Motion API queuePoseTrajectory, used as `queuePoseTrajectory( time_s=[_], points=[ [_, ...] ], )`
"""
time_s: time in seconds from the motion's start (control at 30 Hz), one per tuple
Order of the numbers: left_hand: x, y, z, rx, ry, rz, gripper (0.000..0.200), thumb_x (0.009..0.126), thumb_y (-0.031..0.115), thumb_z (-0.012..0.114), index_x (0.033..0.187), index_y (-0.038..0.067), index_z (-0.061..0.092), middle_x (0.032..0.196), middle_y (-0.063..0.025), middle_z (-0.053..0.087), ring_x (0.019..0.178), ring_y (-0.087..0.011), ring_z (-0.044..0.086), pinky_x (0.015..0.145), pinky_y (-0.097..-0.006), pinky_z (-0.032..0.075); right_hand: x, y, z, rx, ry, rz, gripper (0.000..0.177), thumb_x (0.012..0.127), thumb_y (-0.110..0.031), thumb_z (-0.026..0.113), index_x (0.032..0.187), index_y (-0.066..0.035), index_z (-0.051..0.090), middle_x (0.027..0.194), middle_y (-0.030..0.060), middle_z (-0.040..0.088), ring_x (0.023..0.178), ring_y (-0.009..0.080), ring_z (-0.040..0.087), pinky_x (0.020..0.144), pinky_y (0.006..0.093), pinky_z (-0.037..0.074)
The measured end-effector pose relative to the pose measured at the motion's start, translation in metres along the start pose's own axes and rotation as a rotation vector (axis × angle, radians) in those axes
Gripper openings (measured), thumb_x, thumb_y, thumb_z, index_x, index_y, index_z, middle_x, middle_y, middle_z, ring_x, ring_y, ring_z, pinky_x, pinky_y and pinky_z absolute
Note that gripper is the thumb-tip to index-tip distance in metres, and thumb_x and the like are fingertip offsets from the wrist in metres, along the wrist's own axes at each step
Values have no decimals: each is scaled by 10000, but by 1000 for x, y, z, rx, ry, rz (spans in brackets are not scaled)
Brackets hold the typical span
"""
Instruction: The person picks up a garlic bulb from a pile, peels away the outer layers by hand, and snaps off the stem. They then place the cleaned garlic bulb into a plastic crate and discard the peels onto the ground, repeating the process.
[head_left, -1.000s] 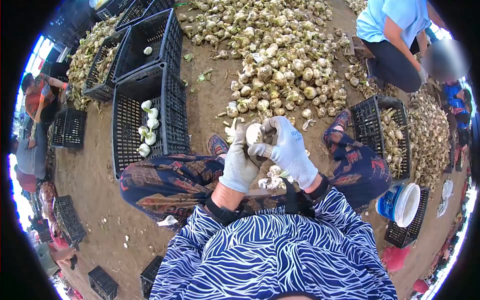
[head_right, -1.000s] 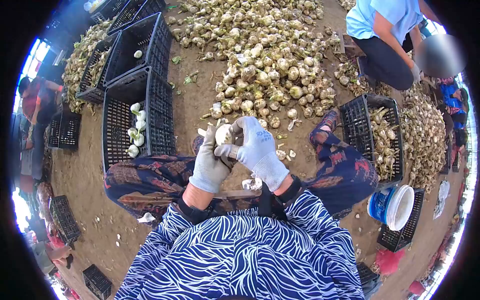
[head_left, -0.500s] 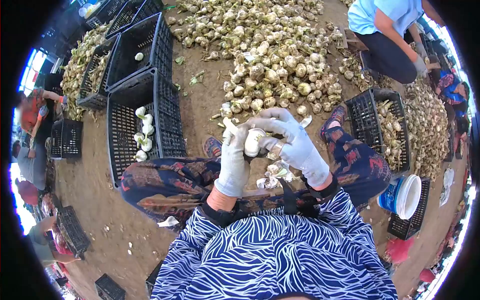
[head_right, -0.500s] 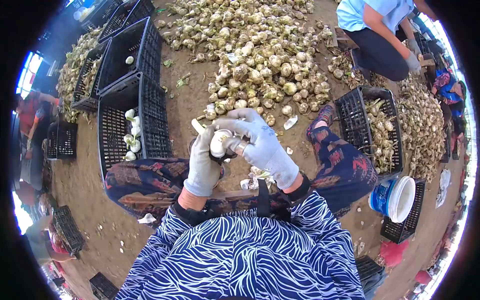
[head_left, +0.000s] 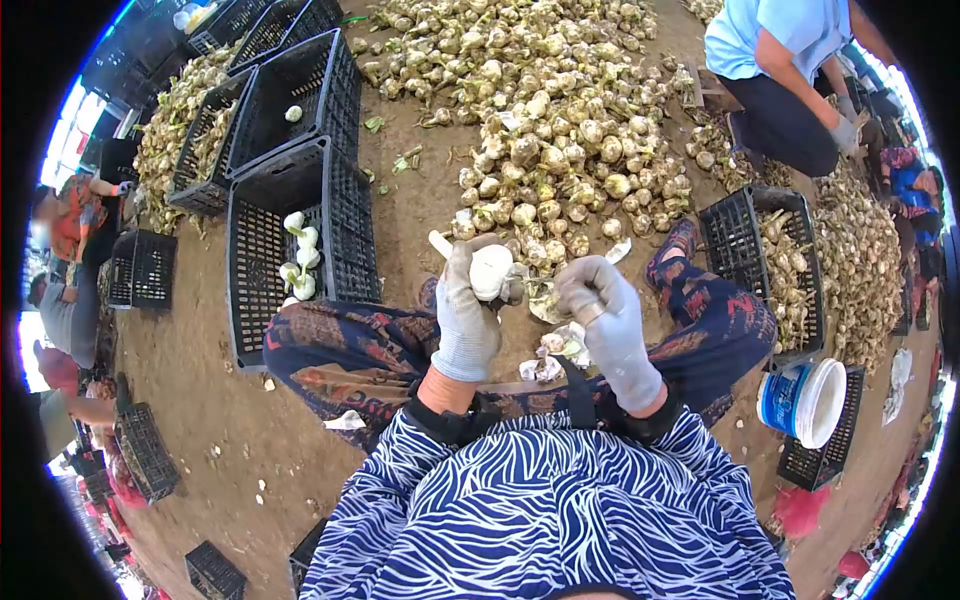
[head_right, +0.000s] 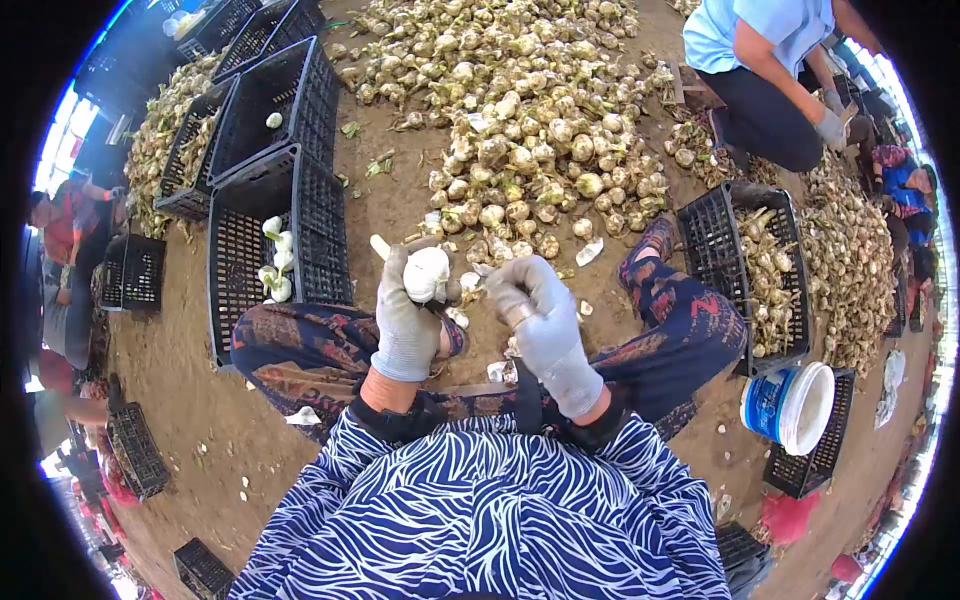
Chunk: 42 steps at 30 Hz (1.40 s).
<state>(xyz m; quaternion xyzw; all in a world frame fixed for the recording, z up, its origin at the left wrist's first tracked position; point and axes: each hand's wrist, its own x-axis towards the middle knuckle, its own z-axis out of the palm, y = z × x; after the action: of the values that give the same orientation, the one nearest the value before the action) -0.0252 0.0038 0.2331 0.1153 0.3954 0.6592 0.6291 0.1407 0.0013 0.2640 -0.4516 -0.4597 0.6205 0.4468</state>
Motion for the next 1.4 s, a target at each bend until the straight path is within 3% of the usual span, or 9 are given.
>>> queuePoseTrajectory(
  time_s=[0.43,0.6,0.7,0.87,0.93,0.97,1.1,1.3,1.4],
  points=[
    [17,4,-10,-218,183,-207,350,973,355,451,1069,58,610,965,-99,680,849,-251,665,735,-385,560,65,11,-12,-882,-32,-647,154,781,-131,686,907,-83,612,864,145,617,808,355,630,679,437,507],
    [118,119,-159,-635,157,164,269,824,244,522,927,29,645,912,-186,661,781,-338,650,746,-463,547,118,-65,-87,-665,169,-433,198,903,-199,632,993,-26,662,836,80,673,733,147,640,653,281,507],
    [128,138,-141,-887,580,251,316,840,310,522,900,12,608,968,-212,656,841,-401,640,812,-470,547,114,-89,-101,-327,225,-300,190,951,-189,588,1001,-19,655,841,19,653,711,78,622,598,208,489],
    [150,-37,-58,278,348,36,135,914,208,570,874,93,627,834,-56,641,688,-179,595,601,-325,473,103,-82,-115,81,302,-153,270,940,-208,605,1101,10,614,876,28,649,710,91,633,607,211,493],
    [206,-145,-124,1713,-225,650,166,903,229,618,943,79,674,885,-112,679,801,-230,654,698,-343,515,97,-93,-119,95,295,-168,311,938,-218,610,1130,25,598,893,36,653,711,97,637,612,214,493],
    [175,-161,-60,1361,-202,436,223,872,232,639,1025,74,671,984,-137,678,904,-263,666,785,-388,524,95,-94,-123,81,314,-158,312,955,-208,572,1170,19,575,947,76,664,733,109,636,627,234,496],
    [191,-217,-29,2382,-734,142,420,811,190,648,1216,103,582,1295,-129,552,1132,-334,590,917,-439,500,93,-93,-140,41,409,-117,311,978,-196,521,1207,12,555,1025,134,676,753,121,636,640,251,499],
    [183,-220,-58,2455,-765,-169,421,863,211,589,1270,114,542,1300,-201,527,1088,-389,603,906,-461,489,95,-105,-144,6,390,-111,312,980,-195,522,1198,25,555,1002,132,683,739,117,635,634,239,487],
    [146,-205,-105,1988,-362,-342,446,865,300,664,1264,133,556,1066,-147,623,964,-323,647,825,-391,522,96,-105,-138,8,354,-108,303,971,-195,541,1182,21,566,973,110,683,715,108,628,628,231,478]
  ],
)
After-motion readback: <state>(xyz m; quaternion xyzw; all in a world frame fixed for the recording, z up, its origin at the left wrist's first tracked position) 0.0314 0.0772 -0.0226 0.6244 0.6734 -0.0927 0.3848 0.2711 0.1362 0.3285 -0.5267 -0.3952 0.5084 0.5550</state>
